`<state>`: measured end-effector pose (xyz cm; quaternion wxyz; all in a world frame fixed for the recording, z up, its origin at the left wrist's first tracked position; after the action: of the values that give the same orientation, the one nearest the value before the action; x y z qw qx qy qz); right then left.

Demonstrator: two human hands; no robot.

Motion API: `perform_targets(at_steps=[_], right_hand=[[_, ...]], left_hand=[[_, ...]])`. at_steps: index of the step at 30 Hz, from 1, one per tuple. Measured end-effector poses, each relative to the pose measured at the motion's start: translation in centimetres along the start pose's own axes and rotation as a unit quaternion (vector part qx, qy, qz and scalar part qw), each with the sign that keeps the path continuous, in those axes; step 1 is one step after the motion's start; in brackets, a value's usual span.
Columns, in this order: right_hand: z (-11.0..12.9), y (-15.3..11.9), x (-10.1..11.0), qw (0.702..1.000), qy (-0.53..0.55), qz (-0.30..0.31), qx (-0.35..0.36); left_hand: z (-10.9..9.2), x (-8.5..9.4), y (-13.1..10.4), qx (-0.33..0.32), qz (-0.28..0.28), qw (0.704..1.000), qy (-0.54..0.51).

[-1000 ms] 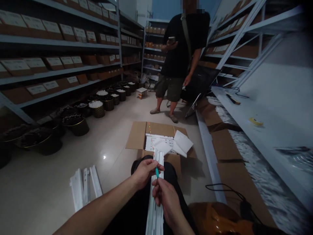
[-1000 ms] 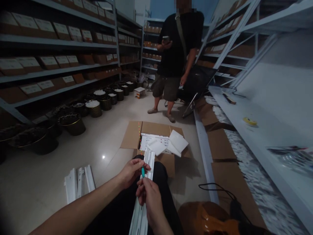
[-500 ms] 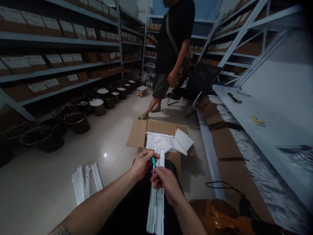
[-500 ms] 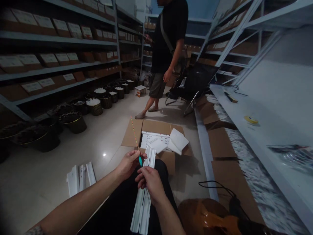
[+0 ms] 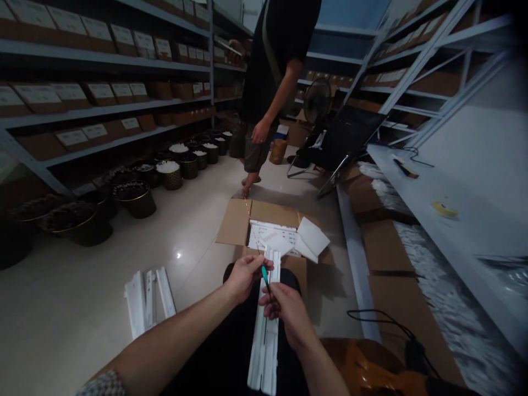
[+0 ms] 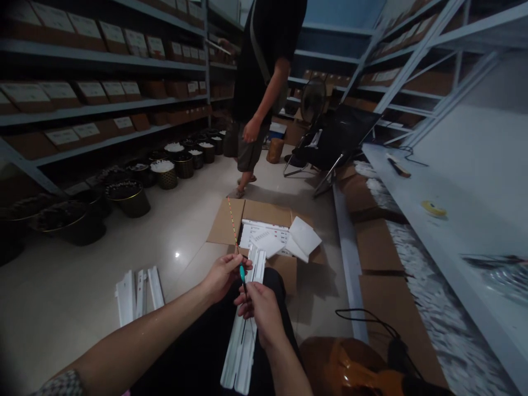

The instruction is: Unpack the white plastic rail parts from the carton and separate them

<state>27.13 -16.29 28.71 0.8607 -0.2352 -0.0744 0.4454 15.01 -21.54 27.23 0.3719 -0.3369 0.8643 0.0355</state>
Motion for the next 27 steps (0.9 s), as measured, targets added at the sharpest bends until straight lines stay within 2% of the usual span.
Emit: perform_targets(at_steps=[6,11,18,24,27], right_hand=[[-0.9,-0.2,-0.1,0.998,0.067,0.002,-0.011],[-1.0,-0.2,-0.2,0.998,0.039,-0.038,0.034],[-0.9,-0.5,-0.5,0.999,0.043,-0.013,-0.003],[-1.2,0.2,-0.1,0.998,-0.001,-0.066,0.017],[-1.1,0.2,0.1,0.998,0.000,-0.067,0.012]], left_hand=[[0.2,0.0,-0.2,0.015,0.019,1.000,-0.009],[0.6,0.2,0.0,0.017,0.008,1.000,-0.005],[0.7,0.2,-0.2,0.019,0.005,1.000,-0.011],[0.7,0.1,-0.2,0.014,0.011,1.000,-0.009],[0.6,0.2,-0.1,0.014,0.008,1.000,-0.011]])
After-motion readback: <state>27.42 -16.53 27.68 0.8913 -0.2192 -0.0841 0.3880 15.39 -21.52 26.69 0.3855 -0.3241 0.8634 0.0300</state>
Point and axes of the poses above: each hand's wrist, its own y-axis towards the middle knuckle, its own x-axis out of the back of the hand, z = x × y, the point moved 2 cm from there along y, towards the middle knuckle, and after that the axes turned 2 degrees about -x, right-handed, at the moved point
